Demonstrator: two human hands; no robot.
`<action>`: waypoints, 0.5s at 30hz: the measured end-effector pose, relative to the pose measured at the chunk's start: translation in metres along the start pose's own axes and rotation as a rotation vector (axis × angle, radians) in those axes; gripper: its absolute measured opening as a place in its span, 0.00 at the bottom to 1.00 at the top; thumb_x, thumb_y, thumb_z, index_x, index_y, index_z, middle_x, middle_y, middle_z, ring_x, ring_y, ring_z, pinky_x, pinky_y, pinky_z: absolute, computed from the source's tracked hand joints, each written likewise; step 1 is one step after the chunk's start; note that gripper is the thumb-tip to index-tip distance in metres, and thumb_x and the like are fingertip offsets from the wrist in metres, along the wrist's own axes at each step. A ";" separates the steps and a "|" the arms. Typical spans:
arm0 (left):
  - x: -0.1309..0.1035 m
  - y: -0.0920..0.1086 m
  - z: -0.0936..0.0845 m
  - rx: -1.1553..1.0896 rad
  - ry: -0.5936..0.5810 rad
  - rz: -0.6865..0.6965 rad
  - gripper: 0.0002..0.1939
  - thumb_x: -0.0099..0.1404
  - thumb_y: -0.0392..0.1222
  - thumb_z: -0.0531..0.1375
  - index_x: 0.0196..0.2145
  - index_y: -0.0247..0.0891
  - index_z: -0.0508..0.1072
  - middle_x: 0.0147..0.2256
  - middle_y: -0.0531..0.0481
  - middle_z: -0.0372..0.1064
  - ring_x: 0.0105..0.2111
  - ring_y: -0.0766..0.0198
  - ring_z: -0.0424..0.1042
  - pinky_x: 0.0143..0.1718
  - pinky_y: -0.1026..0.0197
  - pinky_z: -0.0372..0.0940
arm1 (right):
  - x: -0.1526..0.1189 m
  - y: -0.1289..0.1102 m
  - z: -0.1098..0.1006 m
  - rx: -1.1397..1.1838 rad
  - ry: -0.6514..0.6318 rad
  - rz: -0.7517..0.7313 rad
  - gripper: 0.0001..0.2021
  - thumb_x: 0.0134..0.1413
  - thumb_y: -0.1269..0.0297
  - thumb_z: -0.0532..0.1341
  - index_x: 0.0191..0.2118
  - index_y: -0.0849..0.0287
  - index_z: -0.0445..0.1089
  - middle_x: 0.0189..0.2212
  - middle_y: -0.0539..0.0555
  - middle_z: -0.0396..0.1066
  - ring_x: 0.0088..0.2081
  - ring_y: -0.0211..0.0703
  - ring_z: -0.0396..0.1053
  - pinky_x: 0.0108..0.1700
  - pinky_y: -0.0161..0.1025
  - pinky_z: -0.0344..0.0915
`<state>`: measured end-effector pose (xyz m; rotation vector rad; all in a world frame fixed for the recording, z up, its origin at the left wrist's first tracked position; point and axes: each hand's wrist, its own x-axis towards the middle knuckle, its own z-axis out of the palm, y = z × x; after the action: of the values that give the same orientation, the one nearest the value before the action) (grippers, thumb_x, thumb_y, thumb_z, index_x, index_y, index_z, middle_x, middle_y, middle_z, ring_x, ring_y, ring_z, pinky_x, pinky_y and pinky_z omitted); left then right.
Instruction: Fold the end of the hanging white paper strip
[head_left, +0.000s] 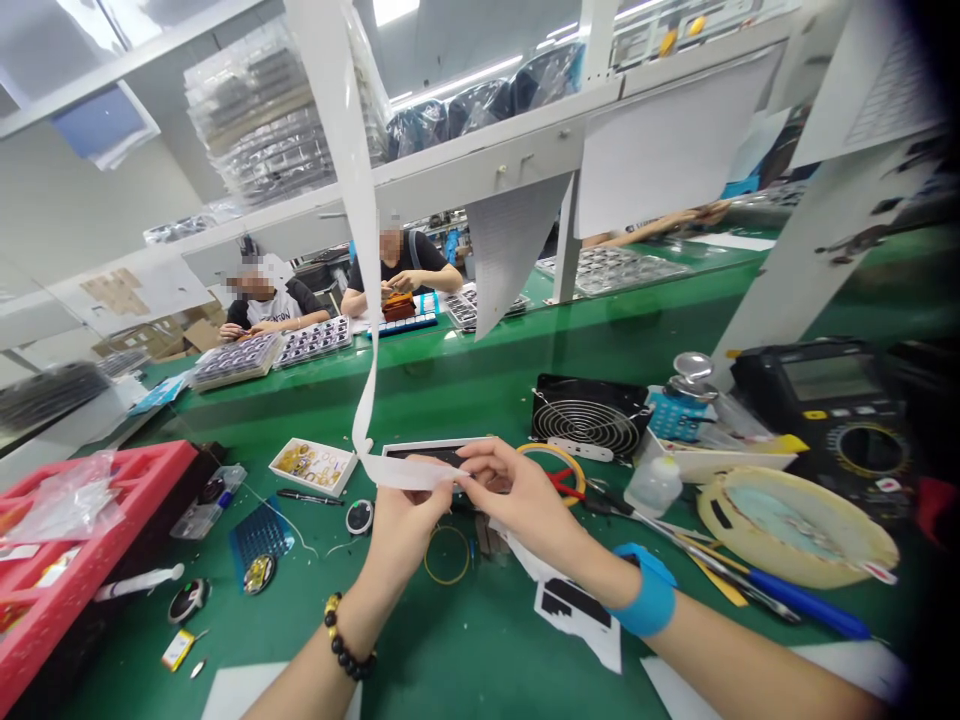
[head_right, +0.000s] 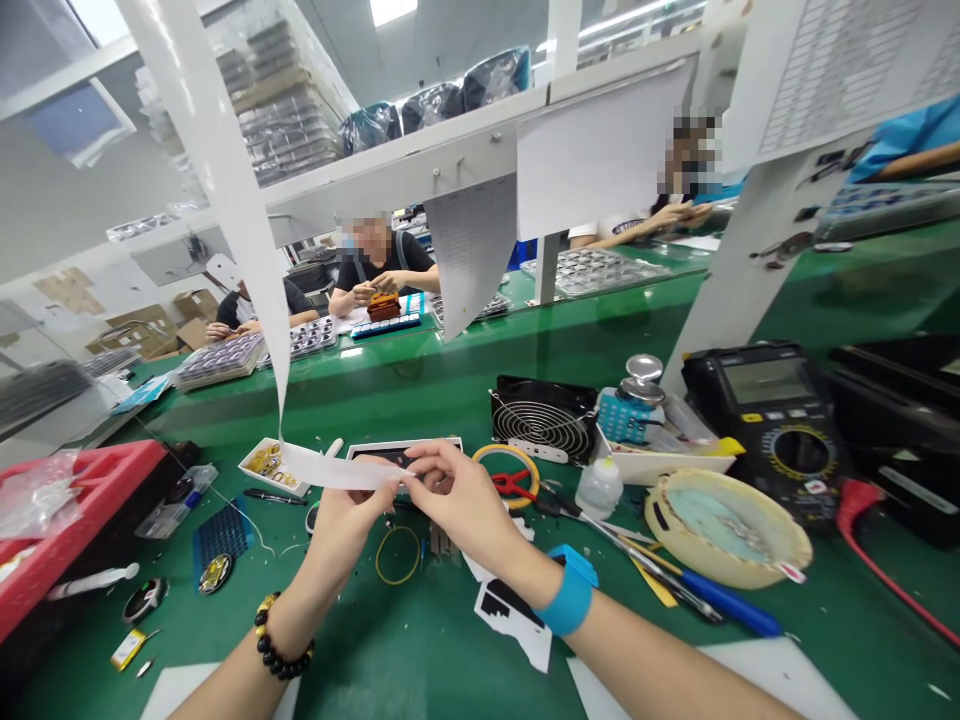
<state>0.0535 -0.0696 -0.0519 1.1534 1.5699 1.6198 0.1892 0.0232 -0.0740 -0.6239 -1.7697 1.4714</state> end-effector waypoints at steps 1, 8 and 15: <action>-0.001 0.000 -0.001 0.021 0.010 0.000 0.10 0.60 0.44 0.67 0.36 0.36 0.77 0.32 0.49 0.73 0.29 0.63 0.69 0.33 0.62 0.64 | 0.000 0.000 0.000 0.003 0.004 0.003 0.16 0.56 0.56 0.65 0.47 0.58 0.69 0.36 0.54 0.77 0.36 0.44 0.73 0.38 0.41 0.67; -0.002 -0.004 -0.001 0.036 0.023 0.004 0.12 0.60 0.46 0.67 0.37 0.36 0.77 0.35 0.47 0.75 0.33 0.61 0.71 0.35 0.62 0.65 | 0.003 0.001 -0.002 0.005 0.022 0.014 0.16 0.55 0.55 0.64 0.47 0.57 0.70 0.37 0.55 0.77 0.38 0.46 0.74 0.40 0.43 0.68; 0.000 -0.010 0.001 -0.026 0.061 -0.068 0.23 0.58 0.56 0.69 0.41 0.33 0.77 0.38 0.43 0.76 0.33 0.61 0.71 0.34 0.61 0.68 | 0.006 0.006 -0.001 0.108 0.075 0.037 0.16 0.53 0.53 0.66 0.42 0.58 0.71 0.37 0.56 0.76 0.40 0.47 0.74 0.44 0.44 0.70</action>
<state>0.0528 -0.0675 -0.0613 1.0345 1.6046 1.6397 0.1857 0.0293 -0.0788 -0.6508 -1.6180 1.5374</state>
